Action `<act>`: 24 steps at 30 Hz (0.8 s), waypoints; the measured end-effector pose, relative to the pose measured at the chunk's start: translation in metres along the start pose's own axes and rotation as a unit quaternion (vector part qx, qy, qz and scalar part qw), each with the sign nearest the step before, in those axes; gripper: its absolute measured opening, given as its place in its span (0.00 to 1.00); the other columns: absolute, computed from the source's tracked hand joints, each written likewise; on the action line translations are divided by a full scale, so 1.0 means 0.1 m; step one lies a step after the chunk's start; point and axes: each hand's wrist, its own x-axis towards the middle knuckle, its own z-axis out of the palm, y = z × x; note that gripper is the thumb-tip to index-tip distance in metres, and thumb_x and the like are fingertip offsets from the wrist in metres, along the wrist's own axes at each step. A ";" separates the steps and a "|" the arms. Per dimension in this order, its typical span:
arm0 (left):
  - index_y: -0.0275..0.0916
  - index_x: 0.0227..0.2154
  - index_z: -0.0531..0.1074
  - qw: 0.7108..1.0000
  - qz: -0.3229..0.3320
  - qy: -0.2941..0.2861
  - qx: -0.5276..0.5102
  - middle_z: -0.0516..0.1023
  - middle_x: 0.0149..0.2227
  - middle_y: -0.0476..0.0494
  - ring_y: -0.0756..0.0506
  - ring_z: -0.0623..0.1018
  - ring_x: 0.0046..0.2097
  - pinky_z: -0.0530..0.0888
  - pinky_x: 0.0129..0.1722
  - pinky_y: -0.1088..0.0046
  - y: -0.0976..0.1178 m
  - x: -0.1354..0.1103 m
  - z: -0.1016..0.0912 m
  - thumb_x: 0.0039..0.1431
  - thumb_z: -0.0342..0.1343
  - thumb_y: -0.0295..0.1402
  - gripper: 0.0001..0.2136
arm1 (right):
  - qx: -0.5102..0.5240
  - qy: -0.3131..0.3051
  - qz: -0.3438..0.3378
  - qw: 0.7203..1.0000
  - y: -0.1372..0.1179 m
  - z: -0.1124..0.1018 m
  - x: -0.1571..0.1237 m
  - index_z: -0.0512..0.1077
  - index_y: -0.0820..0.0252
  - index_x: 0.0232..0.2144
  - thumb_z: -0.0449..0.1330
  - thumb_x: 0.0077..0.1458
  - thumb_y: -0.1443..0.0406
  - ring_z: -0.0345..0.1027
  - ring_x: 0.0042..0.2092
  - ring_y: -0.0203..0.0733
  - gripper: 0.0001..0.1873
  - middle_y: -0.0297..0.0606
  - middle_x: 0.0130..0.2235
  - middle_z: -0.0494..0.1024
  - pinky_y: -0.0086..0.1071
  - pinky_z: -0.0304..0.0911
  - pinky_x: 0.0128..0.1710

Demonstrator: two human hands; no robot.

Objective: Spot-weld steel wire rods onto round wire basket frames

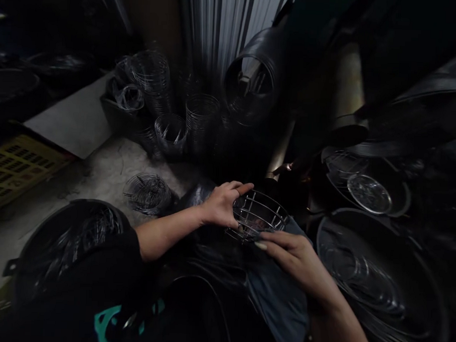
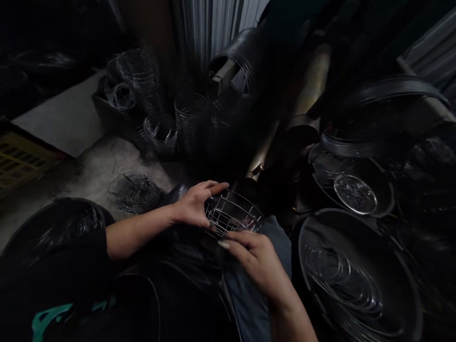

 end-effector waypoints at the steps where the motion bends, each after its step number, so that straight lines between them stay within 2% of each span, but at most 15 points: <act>1: 0.40 0.61 0.57 1.000 0.002 -0.001 0.018 0.66 0.55 0.37 0.35 0.70 0.53 0.68 0.54 0.55 0.01 0.01 0.01 0.31 0.67 0.50 0.51 | -0.004 0.017 0.012 1.000 -0.01 -0.02 0.06 0.80 0.57 0.30 0.58 0.55 0.57 0.73 0.34 0.42 0.13 0.37 0.30 0.78 0.30 0.66 0.33; 3: 0.43 0.61 0.57 0.999 0.006 -0.003 0.046 0.66 0.56 0.38 0.34 0.68 0.54 0.67 0.54 0.52 0.02 0.02 0.03 0.34 0.65 0.52 0.48 | -0.009 0.036 0.020 0.999 -0.02 -0.08 0.11 0.80 0.57 0.30 0.58 0.54 0.57 0.73 0.34 0.43 0.13 0.37 0.30 0.78 0.30 0.66 0.34; 7: 0.44 0.61 0.55 0.997 0.017 -0.012 0.069 0.65 0.57 0.37 0.34 0.67 0.55 0.66 0.54 0.51 0.07 0.07 0.03 0.34 0.65 0.52 0.49 | 0.023 -0.079 0.021 0.996 -0.08 -0.23 0.08 0.79 0.57 0.26 0.59 0.54 0.57 0.72 0.33 0.41 0.12 0.36 0.30 0.78 0.28 0.65 0.31; 9: 0.44 0.61 0.55 0.997 0.021 -0.020 0.070 0.65 0.57 0.37 0.35 0.67 0.55 0.66 0.53 0.51 0.11 0.09 0.03 0.35 0.65 0.51 0.48 | 0.013 -0.094 0.027 0.995 -0.06 -0.26 0.11 0.79 0.57 0.28 0.58 0.55 0.58 0.73 0.33 0.41 0.13 0.36 0.30 0.78 0.28 0.65 0.32; 11: 0.43 0.61 0.55 0.997 0.020 -0.024 0.072 0.65 0.57 0.36 0.35 0.67 0.55 0.66 0.52 0.51 0.15 0.11 0.04 0.36 0.64 0.50 0.47 | -0.065 -0.057 0.016 0.996 0.00 -0.23 0.16 0.79 0.57 0.33 0.56 0.56 0.60 0.73 0.36 0.43 0.13 0.37 0.32 0.79 0.31 0.66 0.35; 13: 0.42 0.61 0.56 0.997 0.014 -0.019 0.074 0.65 0.57 0.35 0.34 0.67 0.55 0.66 0.52 0.51 0.18 0.13 0.05 0.38 0.63 0.50 0.45 | -0.215 -0.008 -0.004 0.977 0.09 -0.17 0.20 0.78 0.58 0.40 0.56 0.55 0.62 0.74 0.38 0.46 0.15 0.40 0.37 0.80 0.34 0.66 0.37; 15: 0.42 0.61 0.57 0.997 0.004 -0.008 0.073 0.66 0.57 0.36 0.35 0.68 0.54 0.66 0.52 0.51 0.18 0.15 0.06 0.39 0.62 0.51 0.44 | -0.378 0.024 -0.033 0.925 0.16 -0.09 0.21 0.76 0.60 0.46 0.57 0.53 0.66 0.74 0.39 0.49 0.18 0.43 0.41 0.79 0.37 0.65 0.36; 17: 0.44 0.61 0.57 0.998 -0.002 0.001 0.068 0.66 0.56 0.38 0.35 0.68 0.54 0.66 0.52 0.51 0.17 0.18 0.07 0.38 0.62 0.51 0.44 | -0.480 0.054 -0.083 0.871 0.22 -0.04 0.19 0.75 0.61 0.47 0.57 0.52 0.69 0.74 0.37 0.49 0.18 0.44 0.40 0.79 0.38 0.63 0.34; 19: 0.45 0.61 0.57 0.998 -0.003 0.008 0.064 0.66 0.56 0.39 0.36 0.69 0.53 0.67 0.52 0.52 0.15 0.21 0.06 0.36 0.63 0.52 0.46 | -0.504 0.096 -0.149 0.845 0.25 -0.03 0.19 0.76 0.60 0.44 0.56 0.54 0.70 0.73 0.35 0.47 0.16 0.41 0.37 0.80 0.37 0.61 0.33; 24: 0.44 0.60 0.57 0.998 0.005 0.037 0.053 0.67 0.55 0.40 0.36 0.69 0.52 0.68 0.52 0.54 0.15 0.32 0.00 0.34 0.64 0.54 0.48 | -0.422 0.180 -0.252 0.852 0.28 -0.12 0.25 0.77 0.62 0.39 0.51 0.60 0.69 0.71 0.32 0.40 0.14 0.39 0.32 0.79 0.33 0.57 0.33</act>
